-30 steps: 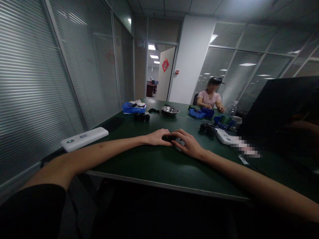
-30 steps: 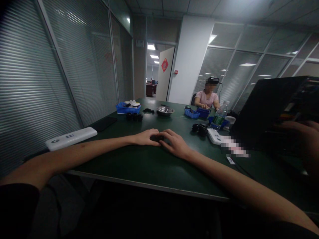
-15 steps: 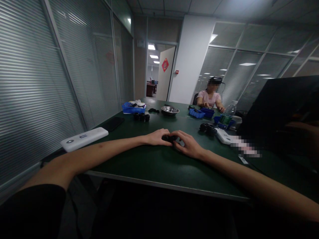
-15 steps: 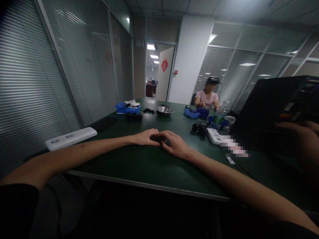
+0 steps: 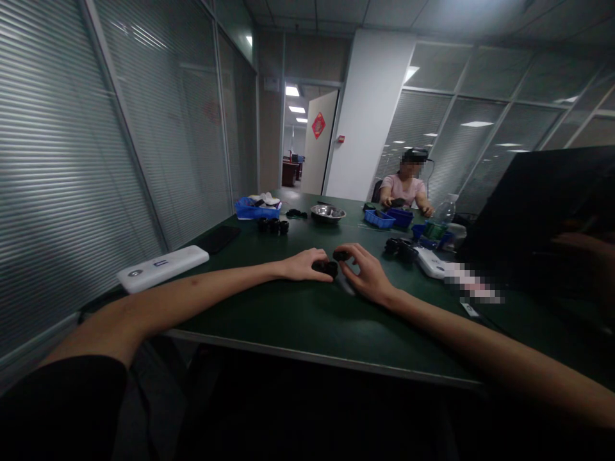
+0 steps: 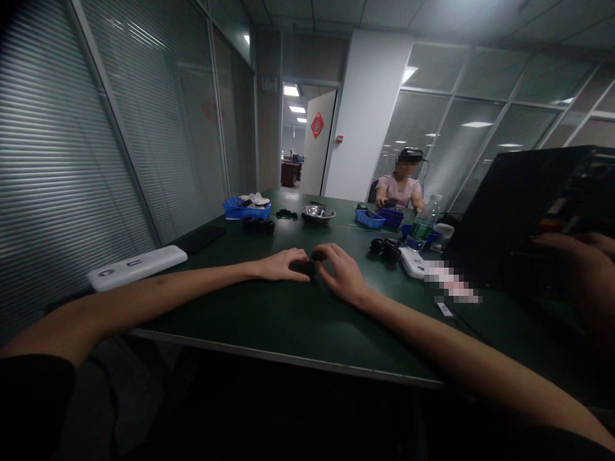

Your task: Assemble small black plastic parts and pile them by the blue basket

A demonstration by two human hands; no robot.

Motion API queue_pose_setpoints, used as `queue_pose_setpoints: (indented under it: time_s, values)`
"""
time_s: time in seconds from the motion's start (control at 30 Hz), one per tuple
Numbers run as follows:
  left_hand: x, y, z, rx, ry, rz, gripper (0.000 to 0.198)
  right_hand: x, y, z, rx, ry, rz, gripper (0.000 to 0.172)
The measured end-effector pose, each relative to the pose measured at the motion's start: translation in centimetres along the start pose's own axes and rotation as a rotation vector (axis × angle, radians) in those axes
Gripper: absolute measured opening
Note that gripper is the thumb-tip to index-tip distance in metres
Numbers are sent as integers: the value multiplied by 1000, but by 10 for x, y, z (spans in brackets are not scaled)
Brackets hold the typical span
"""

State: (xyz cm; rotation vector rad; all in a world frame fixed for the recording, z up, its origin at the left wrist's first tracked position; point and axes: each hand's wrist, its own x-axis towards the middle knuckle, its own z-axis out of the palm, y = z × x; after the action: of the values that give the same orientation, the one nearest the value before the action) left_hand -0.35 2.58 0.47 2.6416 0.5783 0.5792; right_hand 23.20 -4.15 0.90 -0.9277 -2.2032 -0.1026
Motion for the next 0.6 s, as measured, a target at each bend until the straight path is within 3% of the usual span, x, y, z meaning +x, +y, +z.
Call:
queue_pose_setpoints:
  time_s: [0.1,0.27,0.6]
  values:
    - [0,0,0,10,2,-2,50,-1,11,3,-80,-2,87,28]
    - [0,4,-1,-3,-6,-16,49,-2,28,8,-211,-242,160,29]
    - [-1,6,-2,-1,-7,-24,48,-2,26,7,-233,-252,137,28]
